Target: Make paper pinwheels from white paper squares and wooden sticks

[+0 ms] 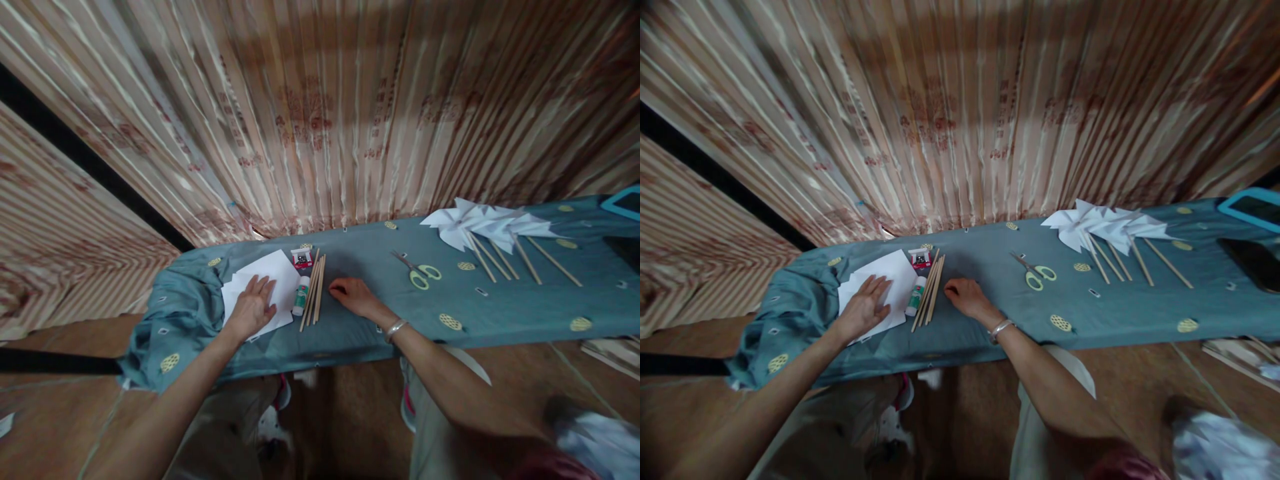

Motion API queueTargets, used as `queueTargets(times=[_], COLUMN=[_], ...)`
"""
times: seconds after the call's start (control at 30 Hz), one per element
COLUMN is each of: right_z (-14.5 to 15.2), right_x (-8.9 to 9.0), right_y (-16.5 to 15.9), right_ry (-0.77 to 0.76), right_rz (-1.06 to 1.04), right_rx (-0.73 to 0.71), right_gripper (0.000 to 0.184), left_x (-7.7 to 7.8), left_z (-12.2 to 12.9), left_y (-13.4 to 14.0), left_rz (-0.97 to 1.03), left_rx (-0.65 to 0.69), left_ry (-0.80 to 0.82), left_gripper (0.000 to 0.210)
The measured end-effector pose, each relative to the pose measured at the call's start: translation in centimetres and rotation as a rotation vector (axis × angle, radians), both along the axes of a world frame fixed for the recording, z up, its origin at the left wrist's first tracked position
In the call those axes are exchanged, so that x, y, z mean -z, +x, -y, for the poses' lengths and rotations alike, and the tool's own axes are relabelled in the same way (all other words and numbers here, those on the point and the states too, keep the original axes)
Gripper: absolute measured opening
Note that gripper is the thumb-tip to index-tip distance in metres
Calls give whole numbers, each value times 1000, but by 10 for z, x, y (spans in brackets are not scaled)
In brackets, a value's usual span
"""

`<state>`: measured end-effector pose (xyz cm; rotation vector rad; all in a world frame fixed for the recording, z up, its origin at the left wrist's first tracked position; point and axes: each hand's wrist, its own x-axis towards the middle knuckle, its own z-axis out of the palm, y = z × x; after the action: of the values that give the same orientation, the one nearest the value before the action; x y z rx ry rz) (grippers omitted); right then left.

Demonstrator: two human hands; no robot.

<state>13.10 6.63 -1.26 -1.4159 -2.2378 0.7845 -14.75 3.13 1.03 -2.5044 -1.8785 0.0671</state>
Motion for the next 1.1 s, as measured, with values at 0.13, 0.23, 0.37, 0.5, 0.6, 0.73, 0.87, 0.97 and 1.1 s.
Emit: queueTargets(times=[0.13, 0.23, 0.37, 0.5, 0.6, 0.73, 0.87, 0.97, 1.1], right_z=[0, 1, 3, 5, 5, 6, 16, 33, 53], right_x=[0, -1, -3, -4, -4, -3, -10, -20, -24], right_y=[1, 2, 4, 7, 9, 10, 7, 3, 6], right_ry=[4, 8, 14, 26, 39, 70, 154, 364, 518], right_rz=[2, -1, -8, -13, -21, -33, -52, -68, 18], right_rx=[-10, -19, -32, -36, -43, -35, 45, 12, -223], right_gripper=[22, 22, 22, 22, 22, 20, 25, 48, 40], left_x=[2, 4, 2, -6, -14, -24, -40, -50, -45], left_z=[-2, -6, -13, -15, -13, -7, 11, 31, 51], left_y=[6, 2, -15, -29, -32, -26, -1, 35, 92], left_rz=[0, 31, 108, 192, 235, 252, 167, 32, 18], left_rx=[-31, -28, -51, -102, -150, -161, -104, -51, 233], left_ry=[-14, 5, 38, 86, 112, 85, 72, 69, 79], left_gripper=[55, 52, 41, 41, 46, 43, 36, 34, 27])
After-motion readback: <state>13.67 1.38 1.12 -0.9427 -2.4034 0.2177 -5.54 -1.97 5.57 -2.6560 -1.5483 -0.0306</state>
